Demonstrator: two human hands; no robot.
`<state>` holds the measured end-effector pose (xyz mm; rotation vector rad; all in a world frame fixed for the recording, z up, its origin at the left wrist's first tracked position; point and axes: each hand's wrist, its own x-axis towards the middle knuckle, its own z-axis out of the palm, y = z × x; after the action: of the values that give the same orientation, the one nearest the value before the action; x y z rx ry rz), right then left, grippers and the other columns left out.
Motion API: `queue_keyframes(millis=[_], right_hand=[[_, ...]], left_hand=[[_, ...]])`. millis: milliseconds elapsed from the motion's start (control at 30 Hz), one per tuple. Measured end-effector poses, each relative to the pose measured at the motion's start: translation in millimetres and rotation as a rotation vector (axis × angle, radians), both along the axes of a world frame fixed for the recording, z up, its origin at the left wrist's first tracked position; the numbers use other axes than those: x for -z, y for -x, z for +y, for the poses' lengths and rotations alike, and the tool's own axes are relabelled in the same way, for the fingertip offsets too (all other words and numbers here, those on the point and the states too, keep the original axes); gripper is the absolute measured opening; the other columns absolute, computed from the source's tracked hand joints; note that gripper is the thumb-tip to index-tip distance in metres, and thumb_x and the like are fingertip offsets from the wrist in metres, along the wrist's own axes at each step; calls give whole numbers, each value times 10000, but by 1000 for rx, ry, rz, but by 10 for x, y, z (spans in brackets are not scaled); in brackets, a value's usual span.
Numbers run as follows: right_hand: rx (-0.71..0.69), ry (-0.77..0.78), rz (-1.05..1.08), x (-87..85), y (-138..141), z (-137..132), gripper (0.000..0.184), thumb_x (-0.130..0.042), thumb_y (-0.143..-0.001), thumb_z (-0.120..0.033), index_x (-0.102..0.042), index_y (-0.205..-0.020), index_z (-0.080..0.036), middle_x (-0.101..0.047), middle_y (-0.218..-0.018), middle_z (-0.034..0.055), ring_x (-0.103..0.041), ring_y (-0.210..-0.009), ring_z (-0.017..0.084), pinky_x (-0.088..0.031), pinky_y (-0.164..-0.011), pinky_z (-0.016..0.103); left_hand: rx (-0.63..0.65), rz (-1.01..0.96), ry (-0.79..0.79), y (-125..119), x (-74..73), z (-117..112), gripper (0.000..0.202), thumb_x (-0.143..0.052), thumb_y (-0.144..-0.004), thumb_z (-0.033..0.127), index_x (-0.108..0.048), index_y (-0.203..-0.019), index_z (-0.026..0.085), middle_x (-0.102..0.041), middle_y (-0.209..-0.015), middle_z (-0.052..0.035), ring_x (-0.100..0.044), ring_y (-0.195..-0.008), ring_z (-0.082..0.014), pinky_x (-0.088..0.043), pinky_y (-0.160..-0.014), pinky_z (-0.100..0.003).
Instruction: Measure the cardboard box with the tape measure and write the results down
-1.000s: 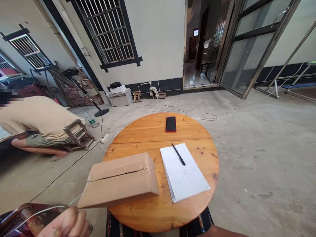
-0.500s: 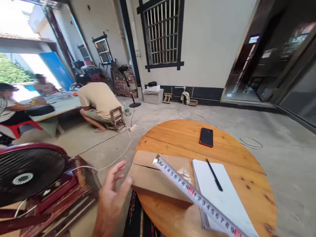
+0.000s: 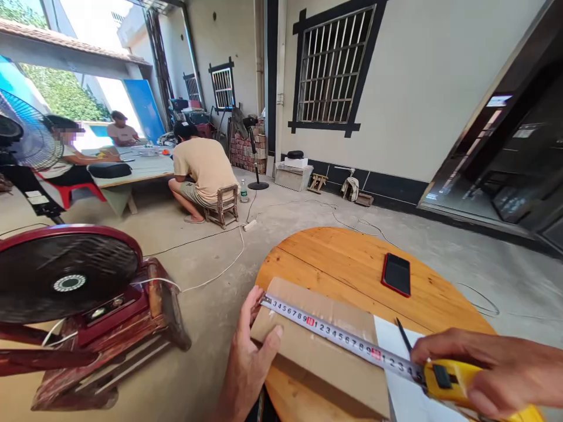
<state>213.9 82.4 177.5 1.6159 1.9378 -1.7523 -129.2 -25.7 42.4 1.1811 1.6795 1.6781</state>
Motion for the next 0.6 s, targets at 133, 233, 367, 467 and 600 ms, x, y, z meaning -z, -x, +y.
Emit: queue_keyframes(millis=[133,233,367,467,600], right_hand=[[-49,86,-6,-111,76,184,533,-539,-612,-183,-736,-1102,-251,-732,-759,8,-710,-515,197,-489,-489,242],[-39,95,43,-63,7,218,505,-576,-633,-201,-732,-1113,-220,-726,-763,19,-704,-515,197,-499,-511,259],[-112,164,76,-49,-8,212,565,-654,-626,-213,-679,-1189,-194,-724,-864,44,-688,-545,169,-482,-506,235],[-146,175,70,-75,23,217,562,-675,-630,-261,-662,-1189,-204,-703,-859,36,-668,-585,167,-468,-502,234],[-192,158,50,-111,56,203,532,-687,-629,-301,-667,-1152,-208,-671,-860,26,-634,-578,158,-445,-497,240]], left_hand=[[-30,53,30,-3,-16,11,576,-569,-835,358,-456,-1382,217,-541,-1376,-96,-536,-1238,-271,-461,-1021,-409],[-48,120,51,-8,-71,11,519,-580,-805,377,-569,-1288,189,-593,-1310,-101,-553,-1216,-290,-454,-1028,-429],[-72,123,116,-3,-135,-4,553,-612,-776,430,-598,-1275,192,-669,-1171,-80,-613,-1125,-292,-508,-960,-415],[-65,129,177,14,-134,-9,612,-624,-760,485,-578,-1307,215,-686,-1141,-64,-635,-1080,-292,-535,-910,-397],[-90,140,293,33,-103,-13,659,-595,-752,567,-544,-1341,276,-687,-1172,-34,-652,-1054,-290,-548,-871,-385]])
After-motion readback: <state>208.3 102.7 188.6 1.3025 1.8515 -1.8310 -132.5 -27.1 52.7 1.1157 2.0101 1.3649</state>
